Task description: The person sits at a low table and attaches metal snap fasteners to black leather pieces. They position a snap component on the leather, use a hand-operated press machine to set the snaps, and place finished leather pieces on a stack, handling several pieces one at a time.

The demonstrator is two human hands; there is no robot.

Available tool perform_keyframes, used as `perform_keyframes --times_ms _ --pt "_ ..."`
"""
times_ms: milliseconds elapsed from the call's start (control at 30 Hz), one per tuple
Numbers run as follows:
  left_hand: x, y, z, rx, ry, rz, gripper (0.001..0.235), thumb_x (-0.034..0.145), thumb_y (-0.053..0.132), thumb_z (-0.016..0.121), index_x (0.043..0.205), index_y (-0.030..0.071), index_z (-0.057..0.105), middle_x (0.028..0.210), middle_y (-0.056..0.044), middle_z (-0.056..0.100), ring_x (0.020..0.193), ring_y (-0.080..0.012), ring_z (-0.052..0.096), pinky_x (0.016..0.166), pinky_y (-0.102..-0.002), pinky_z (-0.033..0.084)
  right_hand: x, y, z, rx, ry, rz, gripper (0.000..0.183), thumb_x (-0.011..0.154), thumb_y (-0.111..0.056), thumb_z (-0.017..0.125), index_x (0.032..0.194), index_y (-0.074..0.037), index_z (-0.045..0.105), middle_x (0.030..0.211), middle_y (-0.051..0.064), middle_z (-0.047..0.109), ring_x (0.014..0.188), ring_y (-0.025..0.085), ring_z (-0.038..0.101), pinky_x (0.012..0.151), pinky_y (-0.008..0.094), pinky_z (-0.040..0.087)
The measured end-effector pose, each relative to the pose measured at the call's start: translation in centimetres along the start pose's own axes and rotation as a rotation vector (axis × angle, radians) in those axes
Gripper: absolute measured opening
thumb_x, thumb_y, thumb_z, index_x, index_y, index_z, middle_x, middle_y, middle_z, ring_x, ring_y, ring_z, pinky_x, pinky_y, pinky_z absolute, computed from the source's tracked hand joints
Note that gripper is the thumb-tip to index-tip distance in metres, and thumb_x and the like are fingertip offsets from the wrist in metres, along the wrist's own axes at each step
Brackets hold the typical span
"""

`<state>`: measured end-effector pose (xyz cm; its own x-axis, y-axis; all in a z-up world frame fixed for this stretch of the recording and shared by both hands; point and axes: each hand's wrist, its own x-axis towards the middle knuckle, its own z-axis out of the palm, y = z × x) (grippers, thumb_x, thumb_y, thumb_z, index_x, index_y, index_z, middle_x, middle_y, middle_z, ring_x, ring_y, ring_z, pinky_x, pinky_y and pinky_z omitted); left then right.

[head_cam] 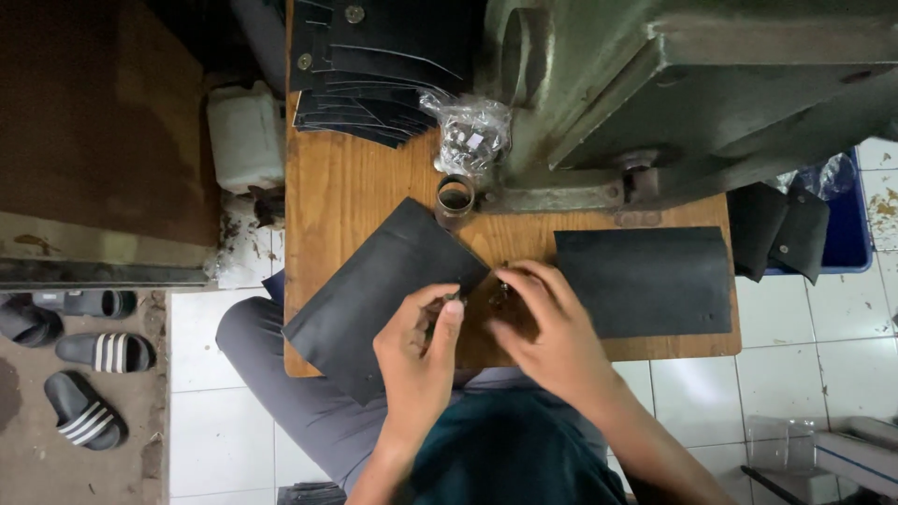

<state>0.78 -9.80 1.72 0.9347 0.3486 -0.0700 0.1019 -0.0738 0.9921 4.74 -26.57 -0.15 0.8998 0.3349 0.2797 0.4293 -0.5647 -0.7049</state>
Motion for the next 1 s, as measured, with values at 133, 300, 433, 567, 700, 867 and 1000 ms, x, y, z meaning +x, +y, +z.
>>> perform_keyframes --times_ms 133,300,433,567,700,867,1000 --pt "-0.6 -0.4 -0.4 -0.064 0.024 -0.031 0.02 0.094 0.007 0.069 0.109 -0.005 0.072 0.092 -0.009 0.074 0.077 -0.0115 0.065 0.071 -0.021 0.054 0.2 0.1 0.8 -0.154 -0.077 -0.02 0.044 0.08 -0.003 0.076 0.123 -0.008 0.066 0.134 0.012 0.055 0.093 0.025 0.064 0.086 0.035 0.054" --pt "-1.0 -0.4 -1.0 -0.08 0.043 -0.036 0.02 0.093 0.006 0.068 0.109 -0.006 0.071 0.092 -0.01 0.074 0.079 -0.0124 0.066 0.074 -0.022 0.053 2.5 2.6 0.0 -0.175 0.119 -0.076 0.022 0.087 0.003 0.076 0.109 -0.002 0.074 0.136 0.016 0.057 0.086 0.022 0.071 0.07 0.023 0.064" --pt "-1.1 -0.7 -1.0 -0.159 0.049 -0.04 0.019 0.093 0.002 0.068 0.111 -0.005 0.07 0.094 -0.01 0.073 0.078 -0.0112 0.063 0.07 -0.021 0.052 4.3 0.6 -1.9 -0.41 0.227 -0.164 0.051 0.08 -0.004 0.087 0.127 -0.004 0.068 0.146 0.016 0.046 0.119 0.031 0.05 0.104 0.045 0.043" --pt "-1.1 -1.5 -1.0 -0.352 0.049 -0.072 0.024 0.093 -0.003 0.068 0.117 -0.004 0.065 0.11 -0.013 0.072 0.095 -0.0151 0.067 0.085 -0.025 0.054 4.2 -1.0 -2.1 -0.284 0.271 -0.13 0.041 0.083 0.007 0.078 0.121 0.002 0.066 0.135 0.016 0.053 0.111 0.032 0.057 0.101 0.043 0.047" --pt "-0.9 -1.8 -1.2 -0.397 0.051 -0.061 0.028 0.092 -0.006 0.067 0.12 -0.005 0.064 0.111 -0.014 0.071 0.092 -0.014 0.063 0.085 -0.025 0.053 3.0 -1.4 -1.2 -0.271 0.263 -0.125 0.038 0.084 0.003 0.078 0.12 0.002 0.067 0.132 0.018 0.055 0.112 0.034 0.054 0.098 0.044 0.046" --pt "-1.0 -1.4 -1.4 -0.363 -0.001 0.014 0.018 0.084 -0.006 0.076 0.102 -0.007 0.072 0.11 -0.018 0.076 0.092 -0.0184 0.07 0.083 -0.025 0.056 1.0 -2.5 -0.3 0.447 -0.048 0.128 0.03 0.092 -0.016 0.069 0.118 -0.001 0.069 0.095 0.005 0.073 0.049 0.004 0.037 0.043 0.02 0.029" --pt "-1.0 -1.0 -1.2 -0.167 -0.006 0.183 0.015 0.078 -0.005 0.083 0.091 -0.003 0.075 0.111 -0.009 0.067 0.096 -0.0173 0.065 0.084 -0.027 0.056 -0.6 -2.7 1.4 0.698 -0.088 0.356 0.017 0.096 -0.009 0.067 0.108 0.002 0.071 0.067 -0.003 0.057 0.056 0.003 0.038 0.05 0.018 0.028"
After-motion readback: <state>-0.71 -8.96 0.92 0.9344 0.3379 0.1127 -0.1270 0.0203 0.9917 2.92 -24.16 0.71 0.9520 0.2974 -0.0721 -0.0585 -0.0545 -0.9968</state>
